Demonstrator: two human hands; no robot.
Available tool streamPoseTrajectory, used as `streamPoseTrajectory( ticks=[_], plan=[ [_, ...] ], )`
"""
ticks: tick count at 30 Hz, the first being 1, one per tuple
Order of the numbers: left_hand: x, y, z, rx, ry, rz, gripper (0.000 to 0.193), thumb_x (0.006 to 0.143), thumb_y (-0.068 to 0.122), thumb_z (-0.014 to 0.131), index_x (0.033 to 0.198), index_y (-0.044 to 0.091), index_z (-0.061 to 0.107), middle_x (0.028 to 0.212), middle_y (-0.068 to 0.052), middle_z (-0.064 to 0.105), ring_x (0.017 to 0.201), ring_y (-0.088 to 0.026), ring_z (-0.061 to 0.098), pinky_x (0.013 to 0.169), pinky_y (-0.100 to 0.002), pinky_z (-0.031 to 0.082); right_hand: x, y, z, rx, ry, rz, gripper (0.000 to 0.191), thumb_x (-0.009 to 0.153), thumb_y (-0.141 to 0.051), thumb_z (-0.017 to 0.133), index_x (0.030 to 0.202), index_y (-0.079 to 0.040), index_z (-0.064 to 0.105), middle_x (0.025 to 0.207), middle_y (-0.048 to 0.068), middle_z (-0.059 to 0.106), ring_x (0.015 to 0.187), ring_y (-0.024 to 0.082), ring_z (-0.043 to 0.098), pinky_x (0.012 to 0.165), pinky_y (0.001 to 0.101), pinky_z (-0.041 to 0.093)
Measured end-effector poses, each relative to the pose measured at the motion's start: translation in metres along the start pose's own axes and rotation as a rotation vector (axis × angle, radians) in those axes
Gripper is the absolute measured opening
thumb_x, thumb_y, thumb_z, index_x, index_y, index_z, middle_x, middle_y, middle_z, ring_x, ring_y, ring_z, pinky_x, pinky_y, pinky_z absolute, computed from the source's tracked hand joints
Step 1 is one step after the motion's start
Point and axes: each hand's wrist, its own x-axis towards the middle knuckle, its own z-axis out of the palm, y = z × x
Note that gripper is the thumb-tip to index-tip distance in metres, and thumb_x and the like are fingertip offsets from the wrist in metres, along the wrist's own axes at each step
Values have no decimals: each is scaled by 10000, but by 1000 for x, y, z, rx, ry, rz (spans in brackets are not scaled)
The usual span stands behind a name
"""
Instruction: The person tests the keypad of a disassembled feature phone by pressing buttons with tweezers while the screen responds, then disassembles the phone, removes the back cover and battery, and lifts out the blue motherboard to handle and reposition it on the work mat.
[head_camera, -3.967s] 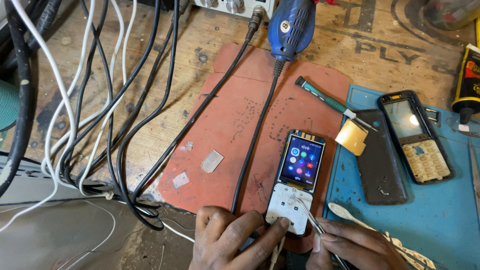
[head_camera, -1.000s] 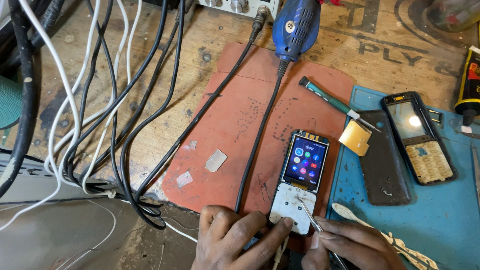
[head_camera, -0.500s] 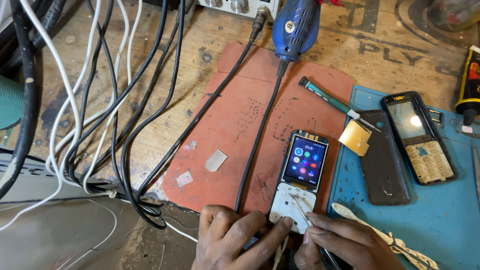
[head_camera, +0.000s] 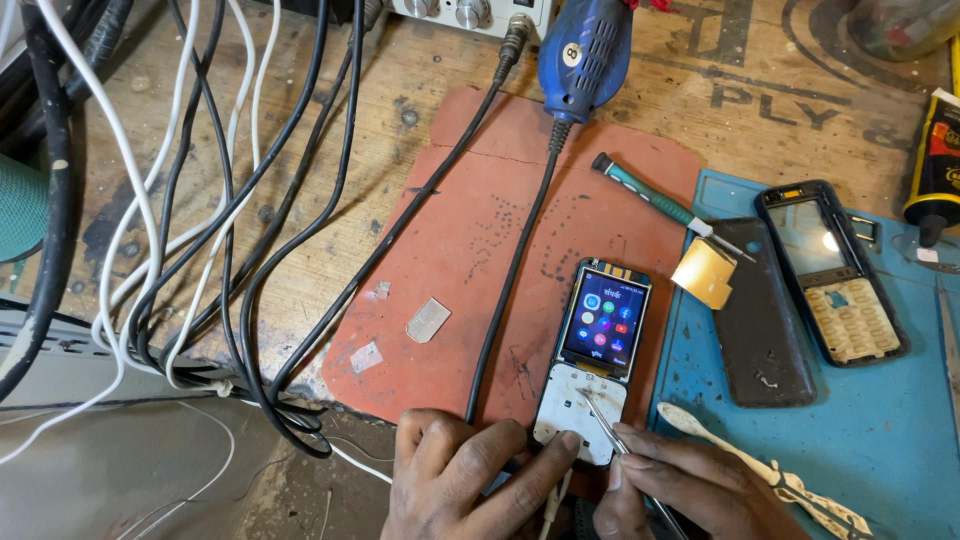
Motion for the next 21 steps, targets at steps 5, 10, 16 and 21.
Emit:
streamPoseTrajectory(
  ticks=[5, 10, 16, 21],
  plan=[
    [1, -1, -1, 6, 24, 25, 366, 812, 280, 889, 1168, 289, 804, 1033, 61, 585, 876, -115, 525, 840, -341, 418, 0, -25, 22, -38, 195, 130, 269, 832, -148, 789, 1026, -150, 603, 1016, 84, 749, 978, 220, 738, 1067, 448, 550],
    [0, -2, 0, 1, 27, 30, 369, 811, 281, 880, 1172, 285, 802, 1033, 59, 586, 877, -115, 525, 839, -337, 417, 9, -19, 11, -40, 115, 6, 292, 830, -183, 796, 1036, -159, 591, 1007, 60, 745, 978, 214, 735, 1053, 455, 534],
    [-1, -6, 0, 14, 23, 42, 370, 825, 291, 870, 1188, 287, 800, 1025, 58, 572, 878, -118, 519, 841, -341, 412, 4, -13, 12, -51, 102, 31, 302, 811, -159, 822, 1018, -174, 601, 982, 53, 753, 928, 179, 768, 959, 404, 608],
    [-1, -7, 1, 24, 26, 56, 382, 825, 294, 867, 1201, 287, 795, 1031, 54, 571, 882, -121, 519, 844, -345, 413, -3, -8, 16, -51, 92, 15, 302, 814, -146, 840, 1019, -183, 620, 986, 70, 763, 909, 157, 777, 874, 365, 637]
  ],
)
